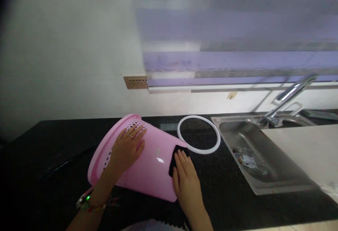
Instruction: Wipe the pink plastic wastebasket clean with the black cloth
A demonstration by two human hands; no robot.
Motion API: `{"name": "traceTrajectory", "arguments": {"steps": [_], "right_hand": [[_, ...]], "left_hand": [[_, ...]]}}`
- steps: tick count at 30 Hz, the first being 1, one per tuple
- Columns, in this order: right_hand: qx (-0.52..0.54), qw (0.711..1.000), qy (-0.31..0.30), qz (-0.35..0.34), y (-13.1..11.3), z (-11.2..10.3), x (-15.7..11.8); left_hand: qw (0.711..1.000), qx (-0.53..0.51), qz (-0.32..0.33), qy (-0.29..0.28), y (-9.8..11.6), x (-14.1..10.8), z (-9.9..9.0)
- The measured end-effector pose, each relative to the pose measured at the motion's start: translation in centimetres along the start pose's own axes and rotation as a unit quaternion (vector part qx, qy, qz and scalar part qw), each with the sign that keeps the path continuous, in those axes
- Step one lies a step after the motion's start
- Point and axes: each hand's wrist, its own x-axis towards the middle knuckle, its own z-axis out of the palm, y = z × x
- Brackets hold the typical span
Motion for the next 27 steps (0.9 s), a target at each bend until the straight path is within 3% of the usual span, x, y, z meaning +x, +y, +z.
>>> {"name": "traceTrajectory", "arguments": {"steps": [4, 7, 11, 14, 18, 23, 27], "right_hand": [[-0.039, 0.999, 0.015, 0.021, 1.2, 1.1, 1.2], [-0.061, 0.997, 0.039, -0.022, 0.4, 1.8, 1.8], [-0.041, 0.996, 0.046, -0.067, -0.1, 1.6, 0.5], [-0.027, 0.998, 0.040, -0.029, 0.9, 1.4, 0.0], [-0.015, 0.999, 0.031, 0.034, 1.7, 2.2, 1.5], [-0.013, 0.999, 0.045, -0.006, 0.7, 2.6, 1.4], [0.011, 1.000, 0.009, -0.008, 1.9, 1.3, -0.4]], "left_hand": [[1.000, 0.007, -0.005, -0.009, 0.4, 0.1, 0.1], [0.999, 0.028, -0.024, -0.012, 0.8, 0.5, 0.6], [0.999, 0.038, -0.025, 0.012, 0.8, 0.5, 1.2], [0.999, 0.033, -0.016, 0.021, 0.7, 0.3, 1.2], [0.999, 0.030, -0.031, 0.021, 0.8, 0.5, 1.1], [0.999, 0.018, -0.042, 0.017, 1.1, 1.1, 1.3], [0.998, 0.017, -0.061, 0.018, 2.0, 0.8, 1.3]]}}
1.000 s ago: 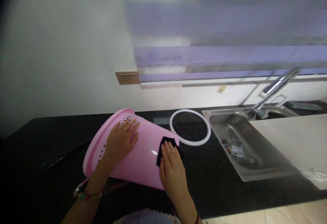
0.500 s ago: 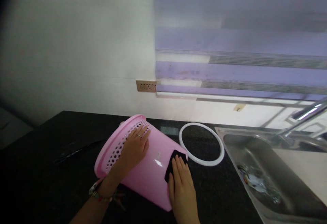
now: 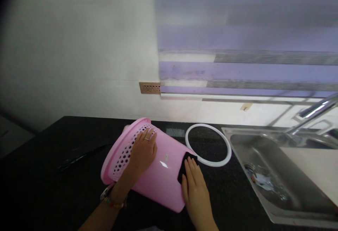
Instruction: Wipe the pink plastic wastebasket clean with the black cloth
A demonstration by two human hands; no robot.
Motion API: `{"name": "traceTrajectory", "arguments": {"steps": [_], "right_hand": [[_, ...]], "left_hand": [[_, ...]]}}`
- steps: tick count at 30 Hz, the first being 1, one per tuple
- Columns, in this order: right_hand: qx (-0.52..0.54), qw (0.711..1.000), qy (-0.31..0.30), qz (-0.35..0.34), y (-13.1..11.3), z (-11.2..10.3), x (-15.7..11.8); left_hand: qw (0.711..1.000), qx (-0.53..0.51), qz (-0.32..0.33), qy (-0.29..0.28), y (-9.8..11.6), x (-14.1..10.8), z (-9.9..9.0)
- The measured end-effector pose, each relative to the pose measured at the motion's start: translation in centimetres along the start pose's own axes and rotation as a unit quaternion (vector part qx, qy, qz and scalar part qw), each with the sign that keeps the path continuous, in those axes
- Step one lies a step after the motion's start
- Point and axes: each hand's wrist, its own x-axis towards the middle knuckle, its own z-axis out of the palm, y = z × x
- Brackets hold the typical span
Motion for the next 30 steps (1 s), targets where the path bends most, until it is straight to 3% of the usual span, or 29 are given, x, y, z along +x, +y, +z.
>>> {"name": "traceTrajectory", "arguments": {"steps": [5, 9, 13, 18, 24, 30], "right_hand": [[-0.008, 0.999, -0.030, 0.018, 2.3, -1.2, 1.7], [0.002, 0.999, -0.030, -0.034, 0.7, -1.0, 3.1], [0.010, 0.998, -0.025, -0.058, -0.9, -1.2, 1.8], [-0.002, 1.000, -0.030, 0.000, -0.4, -1.5, 0.9], [0.013, 0.998, -0.027, -0.048, -0.9, -1.9, 0.8], [0.021, 0.999, -0.037, -0.010, -0.3, -1.9, 1.3]], "left_hand": [[0.998, 0.020, -0.059, -0.008, 1.7, -0.9, -0.5], [0.998, 0.021, -0.067, -0.001, 1.6, -1.1, -0.7], [0.999, 0.020, -0.045, 0.013, 0.6, -1.0, -0.6], [0.998, 0.029, -0.049, 0.010, 0.3, -0.8, -0.6], [0.999, 0.009, -0.050, -0.013, 0.3, -0.6, -0.8], [0.999, 0.024, -0.041, -0.003, 0.1, -0.8, -0.8]]}}
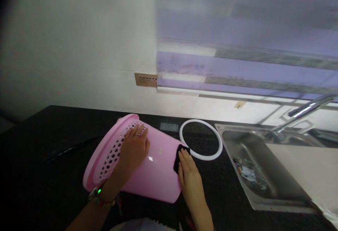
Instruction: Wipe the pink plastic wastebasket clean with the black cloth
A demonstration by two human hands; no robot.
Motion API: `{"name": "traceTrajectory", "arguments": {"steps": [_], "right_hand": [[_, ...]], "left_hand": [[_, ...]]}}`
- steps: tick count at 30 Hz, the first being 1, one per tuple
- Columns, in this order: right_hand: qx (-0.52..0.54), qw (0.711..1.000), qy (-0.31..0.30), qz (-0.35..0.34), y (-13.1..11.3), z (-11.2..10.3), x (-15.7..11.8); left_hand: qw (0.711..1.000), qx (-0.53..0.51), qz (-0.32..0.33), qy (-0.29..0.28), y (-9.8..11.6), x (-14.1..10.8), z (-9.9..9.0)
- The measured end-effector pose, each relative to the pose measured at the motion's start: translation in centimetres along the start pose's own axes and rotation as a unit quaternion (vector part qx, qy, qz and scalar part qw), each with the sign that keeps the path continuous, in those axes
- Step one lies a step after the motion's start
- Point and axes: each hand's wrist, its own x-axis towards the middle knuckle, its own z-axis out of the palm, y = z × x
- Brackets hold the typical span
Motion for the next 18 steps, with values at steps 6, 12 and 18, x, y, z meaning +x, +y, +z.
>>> {"name": "traceTrajectory", "arguments": {"steps": [6, 12, 18], "right_hand": [[0.039, 0.998, -0.035, -0.030, 0.4, -0.5, -0.2], [0.043, 0.999, -0.002, -0.004, 0.0, 0.0, 0.4], [0.081, 0.997, -0.005, 0.000, -0.7, -0.4, -1.2]], "left_hand": [[1.000, -0.008, -0.001, 0.013, -0.2, -0.5, 0.0], [1.000, -0.001, -0.004, 0.009, -0.3, -0.3, 0.0], [1.000, -0.004, 0.013, 0.007, -0.9, -0.6, -0.2]]}}
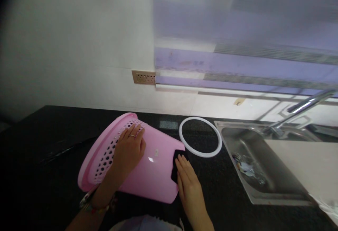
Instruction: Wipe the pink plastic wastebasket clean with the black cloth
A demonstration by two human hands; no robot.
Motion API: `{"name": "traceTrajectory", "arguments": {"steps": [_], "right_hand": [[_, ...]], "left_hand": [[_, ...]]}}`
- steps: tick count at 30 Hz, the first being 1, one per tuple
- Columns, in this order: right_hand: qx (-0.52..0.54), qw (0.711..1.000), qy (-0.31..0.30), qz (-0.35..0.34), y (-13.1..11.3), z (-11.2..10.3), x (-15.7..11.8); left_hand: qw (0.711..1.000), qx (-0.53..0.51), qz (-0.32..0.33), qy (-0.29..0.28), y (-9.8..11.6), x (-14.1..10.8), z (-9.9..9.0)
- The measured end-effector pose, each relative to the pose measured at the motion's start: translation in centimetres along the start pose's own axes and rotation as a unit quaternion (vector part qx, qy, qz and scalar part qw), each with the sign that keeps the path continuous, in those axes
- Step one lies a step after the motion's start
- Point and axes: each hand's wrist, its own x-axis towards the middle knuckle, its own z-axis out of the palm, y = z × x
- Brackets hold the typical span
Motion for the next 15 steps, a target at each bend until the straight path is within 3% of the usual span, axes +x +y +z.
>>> {"name": "traceTrajectory", "arguments": {"steps": [3, 9, 11, 15], "right_hand": [[-0.005, 0.999, 0.025, 0.027, -0.2, -0.3, -0.3], [0.007, 0.999, 0.038, -0.015, -1.3, -0.9, -2.3], [0.015, 0.998, 0.050, 0.030, -1.1, -1.4, -3.5], [0.005, 0.970, 0.127, 0.208, 0.0, -1.9, -5.2]], "left_hand": [[1.000, 0.000, 0.003, 0.000, -0.1, -0.1, -0.1], [1.000, 0.009, 0.016, 0.011, -0.4, -0.6, -0.4], [0.999, 0.018, 0.024, 0.012, -0.6, -0.8, -0.4], [0.999, 0.031, 0.044, -0.001, -0.9, -0.5, -0.3]]}}
